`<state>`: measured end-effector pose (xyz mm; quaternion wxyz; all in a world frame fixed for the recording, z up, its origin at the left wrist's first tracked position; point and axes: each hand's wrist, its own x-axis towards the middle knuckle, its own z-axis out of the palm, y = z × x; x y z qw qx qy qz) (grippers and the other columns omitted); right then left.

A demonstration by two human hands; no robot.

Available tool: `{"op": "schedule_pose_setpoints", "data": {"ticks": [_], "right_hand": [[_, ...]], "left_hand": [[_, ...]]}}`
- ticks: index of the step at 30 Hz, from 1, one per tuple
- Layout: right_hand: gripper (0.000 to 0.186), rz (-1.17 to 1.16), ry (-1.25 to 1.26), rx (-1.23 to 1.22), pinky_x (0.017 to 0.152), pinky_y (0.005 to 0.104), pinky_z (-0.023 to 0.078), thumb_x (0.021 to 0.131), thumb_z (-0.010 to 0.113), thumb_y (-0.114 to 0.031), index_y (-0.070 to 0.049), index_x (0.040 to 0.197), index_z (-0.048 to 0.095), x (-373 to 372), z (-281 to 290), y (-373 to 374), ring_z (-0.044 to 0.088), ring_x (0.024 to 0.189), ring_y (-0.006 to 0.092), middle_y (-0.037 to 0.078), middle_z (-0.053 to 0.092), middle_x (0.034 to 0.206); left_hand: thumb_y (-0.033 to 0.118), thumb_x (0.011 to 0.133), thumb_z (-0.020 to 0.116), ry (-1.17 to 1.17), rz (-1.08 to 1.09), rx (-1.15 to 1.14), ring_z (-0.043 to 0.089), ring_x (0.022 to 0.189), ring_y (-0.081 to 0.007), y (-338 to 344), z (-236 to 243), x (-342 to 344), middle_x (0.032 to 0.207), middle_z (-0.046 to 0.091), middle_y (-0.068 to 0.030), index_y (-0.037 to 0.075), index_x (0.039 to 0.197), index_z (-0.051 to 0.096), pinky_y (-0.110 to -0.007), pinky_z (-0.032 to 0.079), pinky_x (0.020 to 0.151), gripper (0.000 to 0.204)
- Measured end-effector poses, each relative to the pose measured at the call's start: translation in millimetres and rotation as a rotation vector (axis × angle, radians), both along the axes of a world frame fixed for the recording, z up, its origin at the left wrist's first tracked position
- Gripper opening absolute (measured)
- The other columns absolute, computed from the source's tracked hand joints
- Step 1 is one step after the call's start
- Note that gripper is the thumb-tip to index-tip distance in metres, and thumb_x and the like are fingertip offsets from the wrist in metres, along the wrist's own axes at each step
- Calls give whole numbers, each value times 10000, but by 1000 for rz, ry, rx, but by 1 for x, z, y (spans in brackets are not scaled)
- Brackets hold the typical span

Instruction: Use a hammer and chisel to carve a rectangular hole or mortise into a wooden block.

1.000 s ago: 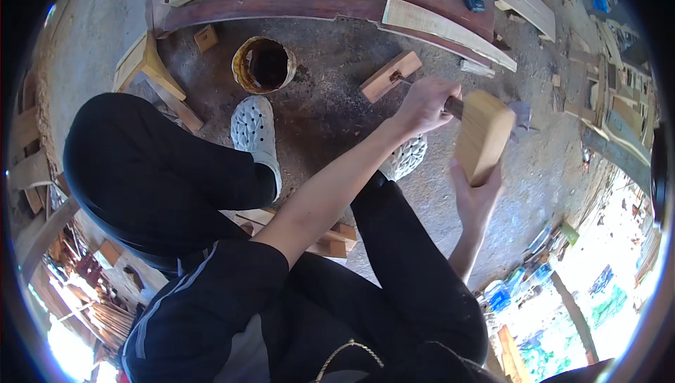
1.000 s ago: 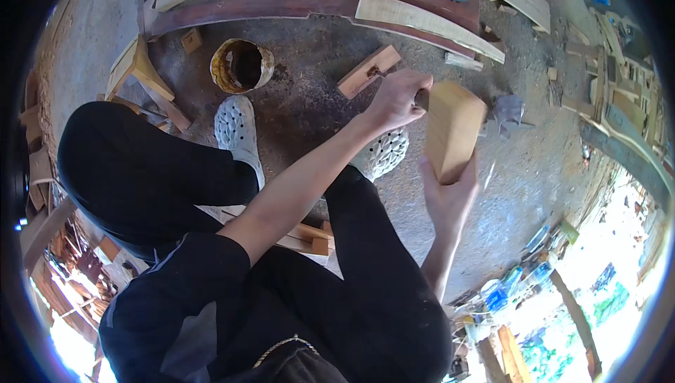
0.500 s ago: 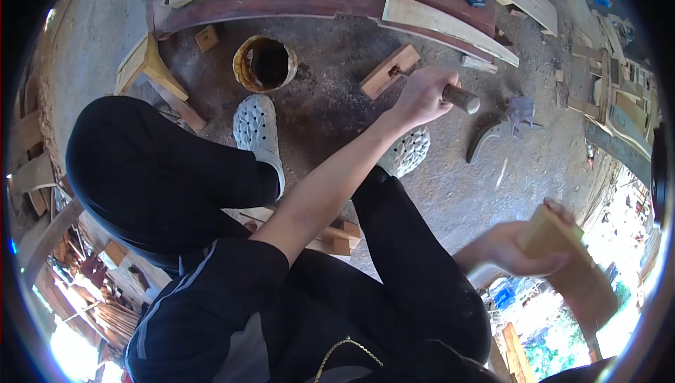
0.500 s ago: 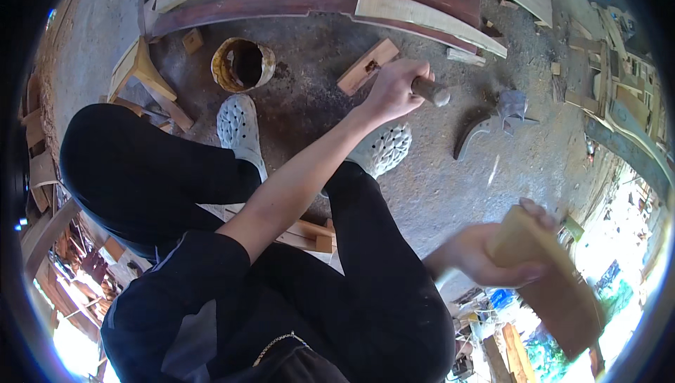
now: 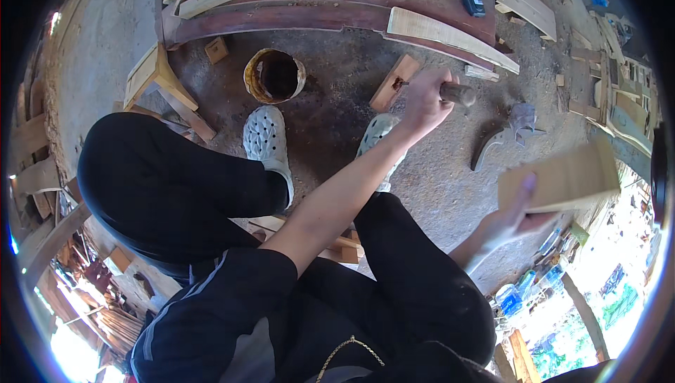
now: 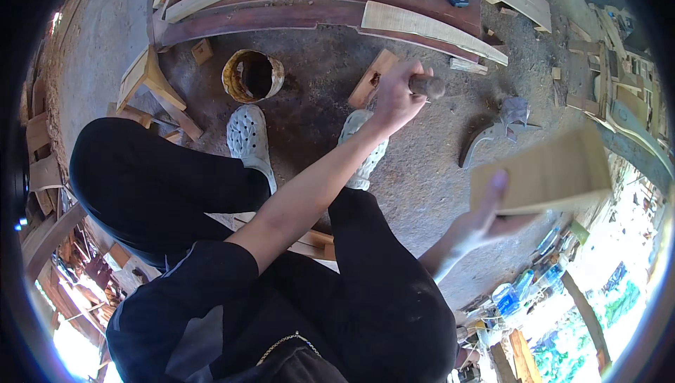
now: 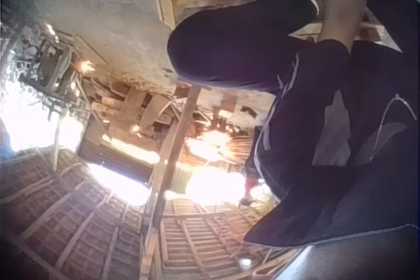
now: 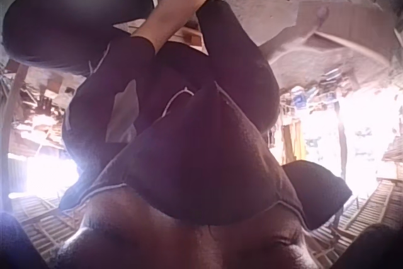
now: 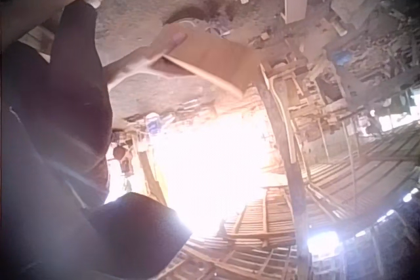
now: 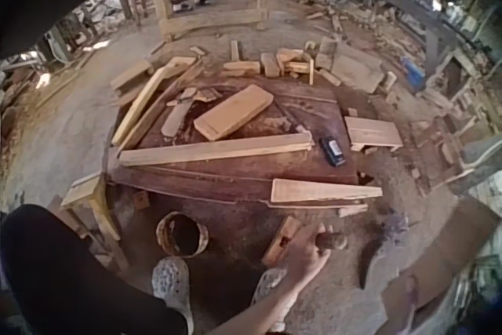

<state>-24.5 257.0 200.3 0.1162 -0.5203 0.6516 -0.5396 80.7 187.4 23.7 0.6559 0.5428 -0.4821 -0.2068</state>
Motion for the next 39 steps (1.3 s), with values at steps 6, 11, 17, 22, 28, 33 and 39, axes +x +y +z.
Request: {"op": "schedule_pose_setpoints", "data": {"ticks": [6, 11, 17, 22, 28, 33, 39], "right_hand": [[707, 159, 45, 133, 930, 415, 478, 859, 732, -219, 30, 1434, 405, 2, -27, 10, 566, 1125, 278, 198, 548, 1280], [702, 78, -51, 185, 956, 419, 463, 868, 722, -246, 7, 1445, 410, 3, -25, 10, 558, 1140, 292, 203, 542, 1302], [706, -52, -81, 256, 951, 419, 465, 861, 731, -284, -1, 1437, 435, -12, -25, 20, 564, 1134, 281, 189, 555, 1294], [718, -123, -163, 265, 952, 409, 466, 858, 734, -288, -3, 1443, 430, -18, -31, 23, 569, 1127, 274, 181, 558, 1289], [747, -90, -160, 283, 983, 416, 446, 851, 739, -300, -8, 1459, 416, -15, -37, 23, 554, 1160, 282, 183, 545, 1319], [713, -65, -163, 296, 987, 413, 441, 870, 722, -241, 15, 1453, 402, -10, -38, 26, 539, 1172, 281, 194, 533, 1318], [718, -75, -165, 289, 860, 408, 509, 878, 709, -246, 13, 1461, 379, -33, -53, 34, 587, 1061, 290, 211, 555, 1240]], "left_hand": [[42, 818, 726, 44, -3, 62, 575, 637, -302, 0, 0, -1, 664, 534, -124, 40, 753, 469, -387, 420, 575, 265], [91, 864, 697, 88, -120, 99, 581, 562, -221, -4, -5, 12, 635, 556, -119, 22, 760, 491, -378, 422, 529, 241], [88, 876, 654, 835, -72, 429, 452, 470, -106, -35, -19, 109, 569, 458, 42, 86, 702, 490, -295, 389, 477, 239], [25, 876, 655, 872, -35, 174, 444, 469, -97, -8, -5, 120, 581, 462, 13, 86, 720, 470, -285, 380, 473, 249], [99, 920, 668, 623, -89, 185, 471, 543, -17, 7, 19, 73, 629, 500, 60, 104, 721, 513, -217, 372, 484, 253], [151, 898, 730, 88, -117, 112, 526, 569, -124, 26, 3, 22, 645, 530, -26, 65, 738, 521, -298, 401, 518, 277], [99, 839, 756, -122, -163, -24, 530, 667, -281, 30, 8, -3, 706, 513, -85, 64, 740, 494, -396, 419, 627, 282]]}}
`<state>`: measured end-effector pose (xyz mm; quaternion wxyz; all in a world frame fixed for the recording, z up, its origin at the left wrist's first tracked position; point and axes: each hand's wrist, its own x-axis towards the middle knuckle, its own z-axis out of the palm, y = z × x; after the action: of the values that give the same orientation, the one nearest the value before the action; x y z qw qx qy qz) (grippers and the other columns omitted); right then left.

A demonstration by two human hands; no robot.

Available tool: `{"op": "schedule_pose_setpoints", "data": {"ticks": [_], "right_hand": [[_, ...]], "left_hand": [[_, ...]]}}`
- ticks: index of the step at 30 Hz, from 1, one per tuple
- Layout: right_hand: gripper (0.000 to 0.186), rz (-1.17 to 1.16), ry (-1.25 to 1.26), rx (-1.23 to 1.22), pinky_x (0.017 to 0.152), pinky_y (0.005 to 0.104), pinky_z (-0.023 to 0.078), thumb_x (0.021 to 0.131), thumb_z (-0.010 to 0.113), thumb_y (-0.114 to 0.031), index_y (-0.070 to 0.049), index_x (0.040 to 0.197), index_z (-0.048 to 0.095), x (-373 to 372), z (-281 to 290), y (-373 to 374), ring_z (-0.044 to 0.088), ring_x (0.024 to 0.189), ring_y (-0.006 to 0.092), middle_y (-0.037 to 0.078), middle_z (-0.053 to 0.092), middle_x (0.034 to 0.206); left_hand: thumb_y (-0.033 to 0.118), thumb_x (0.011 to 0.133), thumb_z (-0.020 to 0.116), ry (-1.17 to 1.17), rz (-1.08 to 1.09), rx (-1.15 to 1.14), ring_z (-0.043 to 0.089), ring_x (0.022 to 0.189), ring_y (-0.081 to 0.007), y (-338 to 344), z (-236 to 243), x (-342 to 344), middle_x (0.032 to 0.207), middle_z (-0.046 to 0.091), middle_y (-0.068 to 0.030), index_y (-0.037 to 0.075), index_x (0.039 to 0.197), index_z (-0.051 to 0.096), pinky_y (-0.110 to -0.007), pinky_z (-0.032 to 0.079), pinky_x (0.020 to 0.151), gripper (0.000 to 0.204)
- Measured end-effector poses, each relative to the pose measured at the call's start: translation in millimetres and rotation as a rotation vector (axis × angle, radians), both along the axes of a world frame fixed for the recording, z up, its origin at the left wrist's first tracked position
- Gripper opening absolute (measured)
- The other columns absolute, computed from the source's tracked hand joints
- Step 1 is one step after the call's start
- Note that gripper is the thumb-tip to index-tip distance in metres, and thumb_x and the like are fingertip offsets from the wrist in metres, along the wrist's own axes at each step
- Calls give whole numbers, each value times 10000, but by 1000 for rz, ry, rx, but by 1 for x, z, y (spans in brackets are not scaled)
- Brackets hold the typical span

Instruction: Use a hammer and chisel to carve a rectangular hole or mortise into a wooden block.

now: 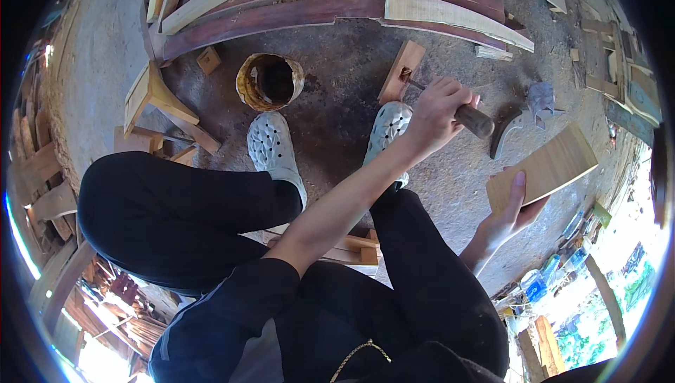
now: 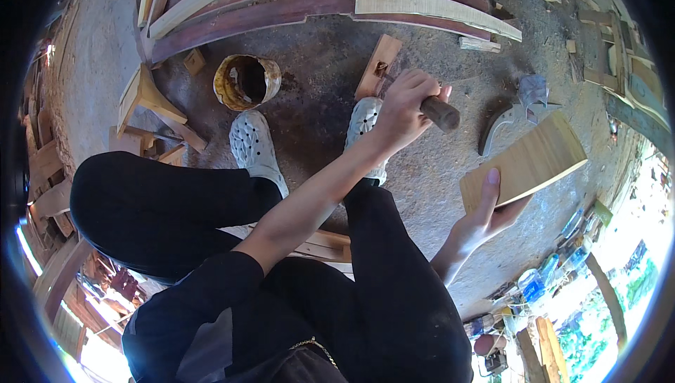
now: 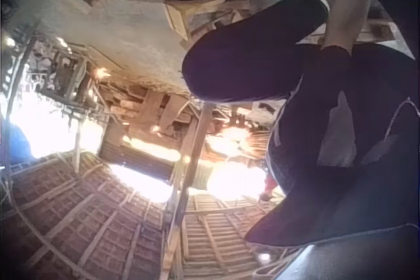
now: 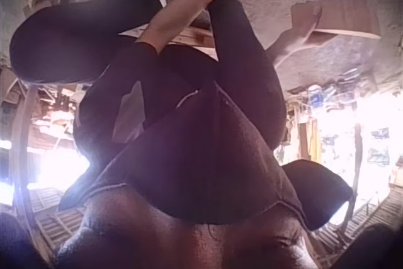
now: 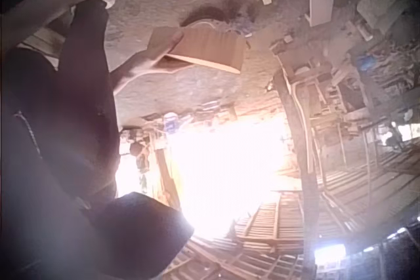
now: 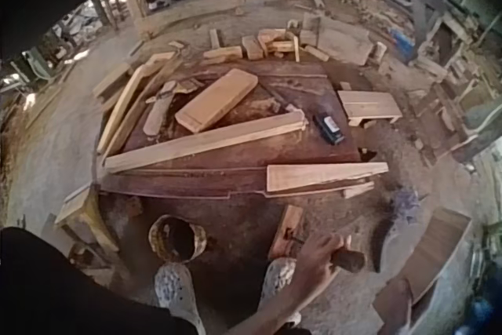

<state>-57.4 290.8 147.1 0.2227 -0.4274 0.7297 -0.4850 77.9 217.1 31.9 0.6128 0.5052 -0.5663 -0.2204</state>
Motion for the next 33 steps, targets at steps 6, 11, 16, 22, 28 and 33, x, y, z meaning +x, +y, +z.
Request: {"op": "schedule_pose_setpoints", "data": {"ticks": [6, 11, 16, 22, 28, 33], "right_hand": [[715, 18, 62, 4, 756, 388, 561, 883, 706, -237, 9, 1462, 365, -1, -3, 3, 624, 969, 286, 217, 577, 1164], [695, 11, 62, 34, 836, 392, 533, 886, 710, -252, 3, 1451, 395, 5, -2, 4, 608, 1031, 274, 199, 571, 1217], [704, 21, 26, 85, 956, 413, 468, 875, 724, -289, -6, 1443, 420, 11, 0, 6, 569, 1124, 274, 189, 553, 1281], [722, 14, 58, 100, 973, 422, 461, 869, 726, -309, -14, 1451, 417, 13, 1, 7, 561, 1149, 280, 190, 544, 1300], [760, 19, 55, 127, 992, 431, 450, 866, 728, -310, -13, 1475, 384, 17, -3, 9, 546, 1181, 295, 203, 524, 1333], [760, 65, 123, 124, 983, 438, 455, 869, 725, -307, -1, 1472, 377, 9, -8, 11, 555, 1170, 304, 224, 529, 1320]], "left_hand": [[90, 838, 742, -58, -46, 2, 540, 696, -291, -2, -2, 0, 729, 522, -80, 69, 783, 502, -402, 431, 657, 247], [88, 823, 748, -56, -72, 5, 559, 725, -283, -3, -3, -1, 740, 535, -72, 73, 798, 519, -390, 442, 682, 230], [75, 762, 781, -97, -129, 32, 578, 768, -267, -4, -6, 0, 763, 552, -57, 91, 842, 541, -383, 444, 723, 254], [63, 724, 793, -114, -148, 46, 583, 783, -258, -4, -5, 2, 773, 557, -48, 100, 866, 545, -375, 450, 738, 288], [60, 729, 788, -122, -164, 42, 590, 784, -259, -5, -6, 4, 773, 564, -50, 102, 864, 545, -379, 453, 739, 281], [65, 752, 774, -82, -173, 30, 600, 757, -267, -8, -6, 5, 750, 571, -54, 95, 849, 537, -391, 459, 722, 259]]}}
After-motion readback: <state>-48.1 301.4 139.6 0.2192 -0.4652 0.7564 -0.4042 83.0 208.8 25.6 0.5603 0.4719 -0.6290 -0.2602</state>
